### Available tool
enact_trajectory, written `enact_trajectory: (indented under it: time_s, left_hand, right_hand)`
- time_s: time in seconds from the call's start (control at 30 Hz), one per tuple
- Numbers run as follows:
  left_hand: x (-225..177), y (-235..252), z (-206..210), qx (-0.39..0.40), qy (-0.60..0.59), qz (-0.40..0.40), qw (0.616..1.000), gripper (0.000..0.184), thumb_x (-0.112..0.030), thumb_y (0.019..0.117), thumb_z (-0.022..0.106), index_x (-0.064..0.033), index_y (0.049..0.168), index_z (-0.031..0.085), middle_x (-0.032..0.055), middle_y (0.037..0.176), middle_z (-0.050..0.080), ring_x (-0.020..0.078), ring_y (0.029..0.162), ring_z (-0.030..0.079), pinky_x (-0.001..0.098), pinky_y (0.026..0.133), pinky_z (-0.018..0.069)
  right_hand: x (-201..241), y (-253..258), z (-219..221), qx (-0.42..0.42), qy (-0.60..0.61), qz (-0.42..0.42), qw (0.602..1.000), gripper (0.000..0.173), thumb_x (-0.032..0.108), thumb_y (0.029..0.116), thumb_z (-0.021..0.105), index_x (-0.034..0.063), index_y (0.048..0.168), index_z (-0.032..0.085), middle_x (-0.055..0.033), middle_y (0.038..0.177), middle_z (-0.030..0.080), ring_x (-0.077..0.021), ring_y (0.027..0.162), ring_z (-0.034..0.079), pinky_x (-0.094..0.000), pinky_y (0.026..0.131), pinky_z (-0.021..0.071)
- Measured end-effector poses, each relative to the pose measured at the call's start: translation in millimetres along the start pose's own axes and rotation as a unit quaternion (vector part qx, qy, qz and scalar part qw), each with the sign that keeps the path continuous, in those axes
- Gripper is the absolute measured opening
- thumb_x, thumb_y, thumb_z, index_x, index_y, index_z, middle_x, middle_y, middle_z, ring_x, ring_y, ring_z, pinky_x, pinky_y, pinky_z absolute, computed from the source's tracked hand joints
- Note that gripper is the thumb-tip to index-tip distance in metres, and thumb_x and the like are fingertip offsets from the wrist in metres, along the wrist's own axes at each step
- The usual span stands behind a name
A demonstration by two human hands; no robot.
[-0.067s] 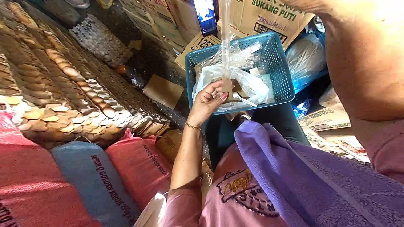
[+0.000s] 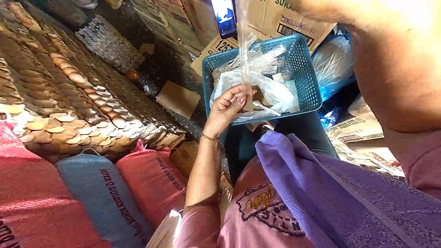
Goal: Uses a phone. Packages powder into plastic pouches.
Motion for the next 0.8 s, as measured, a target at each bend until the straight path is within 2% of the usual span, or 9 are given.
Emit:
enact_trajectory:
  time_s: [0.03, 0.07, 0.1, 0.27, 0.43, 0.5, 0.57, 0.67, 0.8]
  left_hand:
    - [-5, 1, 1, -0.003, -0.009, 0.002, 1.0, 0.03, -0.011, 0.1039, 0.054, -0.0007, 0.132, 0.059, 0.0078, 0.124, 0.071, 0.0179, 0.11, 0.069, 0.0371, 0.098, 0.0568]
    - [-12, 2, 3, -0.009, -0.013, 0.007, 1.0, 0.029, -0.012, 0.1051, 0.052, -0.0015, 0.132, 0.059, 0.0074, 0.122, 0.072, 0.0177, 0.109, 0.071, 0.0365, 0.096, 0.0576]
    - [-19, 3, 5, -0.019, -0.014, 0.015, 1.0, 0.029, -0.013, 0.1061, 0.051, -0.0016, 0.132, 0.059, 0.0071, 0.12, 0.073, 0.0175, 0.106, 0.072, 0.0355, 0.094, 0.0588]
    - [-50, 3, 7, -0.114, -0.034, 0.066, 0.991, 0.021, -0.009, 0.1047, 0.054, -0.0041, 0.122, 0.064, 0.0066, 0.109, 0.075, 0.0174, 0.093, 0.074, 0.0356, 0.083, 0.0631]
    - [-69, 0, 6, -0.165, 0.036, 0.101, 0.98, 0.016, -0.006, 0.1023, 0.058, -0.0058, 0.117, 0.064, -0.0012, 0.095, 0.071, 0.0101, 0.082, 0.07, 0.0303, 0.078, 0.0619]
    - [-82, -4, -2, -0.192, 0.075, 0.114, 0.972, 0.012, -0.01, 0.1047, 0.055, -0.0088, 0.111, 0.065, -0.0035, 0.09, 0.072, 0.0085, 0.08, 0.07, 0.0282, 0.076, 0.061]
    - [-99, -12, -17, -0.219, 0.091, 0.128, 0.963, 0.018, -0.014, 0.1086, 0.047, -0.0115, 0.112, 0.064, -0.0049, 0.09, 0.073, 0.0088, 0.081, 0.071, 0.0293, 0.078, 0.0609]
    - [-123, -26, -43, -0.251, 0.057, 0.157, 0.954, 0.026, -0.02, 0.1117, 0.036, -0.0143, 0.115, 0.061, -0.0031, 0.096, 0.073, 0.0115, 0.087, 0.071, 0.0322, 0.082, 0.0608]
    - [-130, -49, -63, -0.251, 0.124, 0.151, 0.948, 0.022, -0.023, 0.1106, 0.042, -0.0212, 0.124, 0.06, -0.0091, 0.115, 0.066, 0.0087, 0.105, 0.065, 0.0313, 0.097, 0.0549]
  right_hand:
    - [29, 5, 9, -0.033, -0.058, 0.133, 0.989, 0.018, 0.014, 0.102, 0.06, 0.0001, 0.095, 0.069, -0.0026, 0.076, 0.058, -0.005, 0.068, 0.055, -0.0247, 0.062, 0.0454]
    - [49, 8, 15, -0.043, -0.082, 0.203, 0.975, 0.02, 0.023, 0.1025, 0.063, 0.0053, 0.098, 0.072, -0.0003, 0.076, 0.059, -0.004, 0.069, 0.055, -0.0248, 0.064, 0.0451]
    - [60, 11, 20, -0.051, -0.091, 0.212, 0.972, 0.019, 0.027, 0.1012, 0.066, 0.0098, 0.097, 0.072, 0.0022, 0.075, 0.059, -0.003, 0.068, 0.055, -0.0247, 0.064, 0.0447]
    - [64, 18, 32, -0.071, -0.064, 0.12, 0.988, 0.012, 0.025, 0.0986, 0.067, 0.0155, 0.1, 0.075, 0.006, 0.079, 0.066, -0.0008, 0.07, 0.06, -0.0248, 0.065, 0.0493]
    - [64, 16, 38, -0.081, -0.027, 0.123, 0.989, 0.013, 0.024, 0.099, 0.067, 0.0147, 0.103, 0.074, 0.0066, 0.076, 0.064, 0.0003, 0.066, 0.057, -0.0231, 0.062, 0.0477]
    - [69, 13, 34, -0.103, -0.015, 0.134, 0.985, 0.018, 0.028, 0.0994, 0.068, 0.0118, 0.099, 0.075, 0.0063, 0.068, 0.062, 0.001, 0.059, 0.054, -0.0215, 0.056, 0.0445]
    - [70, 8, 34, -0.089, -0.012, 0.115, 0.989, 0.022, 0.03, 0.1009, 0.065, 0.0105, 0.107, 0.073, 0.0061, 0.074, 0.065, 0.0019, 0.062, 0.057, -0.0197, 0.057, 0.0471]
    - [64, -17, 49, 0.051, -0.056, 0.085, 0.993, 0.035, 0.032, 0.1053, 0.054, 0.0116, 0.132, 0.064, -0.0045, 0.106, 0.07, -0.0126, 0.086, 0.066, -0.0378, 0.079, 0.0568]
    - [15, -95, 97, 0.253, -0.161, 0.119, 0.946, 0.046, 0.039, 0.0978, 0.067, 0.0131, 0.136, 0.065, -0.0158, 0.115, 0.07, -0.0354, 0.097, 0.069, -0.0609, 0.082, 0.0544]
Point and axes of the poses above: each hand's wrist, its own y-axis towards the middle knuckle, its own z-axis out of the palm, x = y × z, the point moved 8 cm from there along y, towards the middle knuckle
